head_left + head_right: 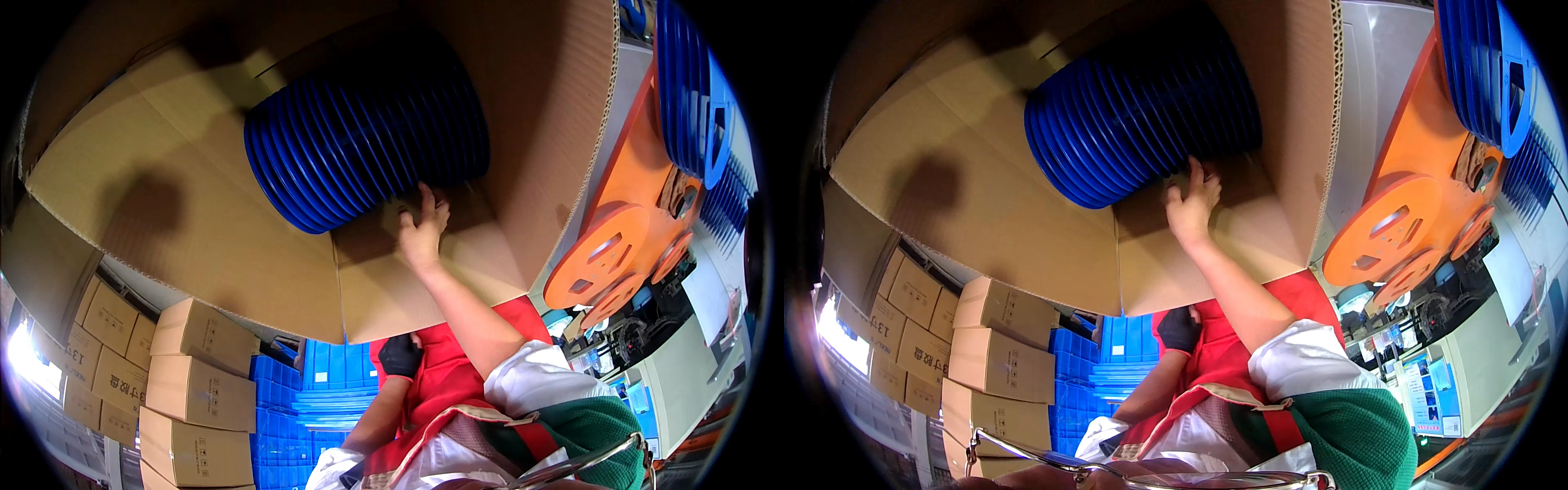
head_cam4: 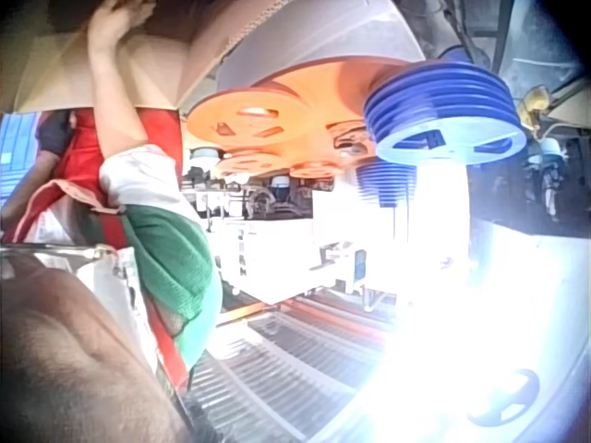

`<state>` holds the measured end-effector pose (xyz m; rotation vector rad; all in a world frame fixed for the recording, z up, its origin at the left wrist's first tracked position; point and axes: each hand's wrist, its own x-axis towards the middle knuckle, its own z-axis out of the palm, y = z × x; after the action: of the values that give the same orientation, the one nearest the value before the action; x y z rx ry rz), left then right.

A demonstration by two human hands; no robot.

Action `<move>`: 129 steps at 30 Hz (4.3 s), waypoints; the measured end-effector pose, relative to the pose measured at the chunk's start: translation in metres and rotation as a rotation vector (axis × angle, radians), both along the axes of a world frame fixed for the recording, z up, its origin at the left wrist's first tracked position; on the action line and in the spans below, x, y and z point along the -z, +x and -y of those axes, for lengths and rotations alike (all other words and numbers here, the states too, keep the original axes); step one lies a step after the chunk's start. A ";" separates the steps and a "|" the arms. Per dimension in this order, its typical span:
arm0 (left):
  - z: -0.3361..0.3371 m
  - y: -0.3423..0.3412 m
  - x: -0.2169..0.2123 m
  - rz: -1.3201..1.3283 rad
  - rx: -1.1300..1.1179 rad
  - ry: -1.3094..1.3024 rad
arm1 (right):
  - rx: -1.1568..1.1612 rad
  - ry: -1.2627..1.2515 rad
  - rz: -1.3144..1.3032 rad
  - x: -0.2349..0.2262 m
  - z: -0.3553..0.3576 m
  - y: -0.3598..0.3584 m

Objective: The person picks up blue plastic reels from a workspace and places them into a cardboard box.

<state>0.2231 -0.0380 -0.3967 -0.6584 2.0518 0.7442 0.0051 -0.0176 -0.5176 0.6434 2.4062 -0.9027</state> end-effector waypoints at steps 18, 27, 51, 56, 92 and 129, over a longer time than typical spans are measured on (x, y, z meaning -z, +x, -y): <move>0.001 -0.027 -0.008 0.134 0.010 0.005 | 0.122 -0.071 -0.037 0.003 -0.014 -0.010; 0.000 -0.007 0.000 0.101 0.047 0.006 | 0.028 0.013 -0.088 0.010 -0.032 -0.014; 0.004 -0.017 -0.003 0.072 0.055 0.027 | 0.108 0.037 -0.202 0.014 -0.049 -0.025; 0.007 -0.024 -0.006 0.094 0.042 0.063 | 0.189 0.020 -0.173 0.013 -0.053 -0.031; 0.006 0.022 0.002 -0.137 -0.292 0.038 | 0.194 -0.025 -0.696 -0.073 -0.061 -0.089; 0.010 0.029 0.003 -0.223 -0.367 0.013 | 0.036 -0.937 -0.514 -0.151 0.173 -0.058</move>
<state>0.2525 -0.0484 -0.3999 -0.9981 2.1493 1.0813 -0.0529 -0.1904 -0.3668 0.0830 1.9761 -2.1941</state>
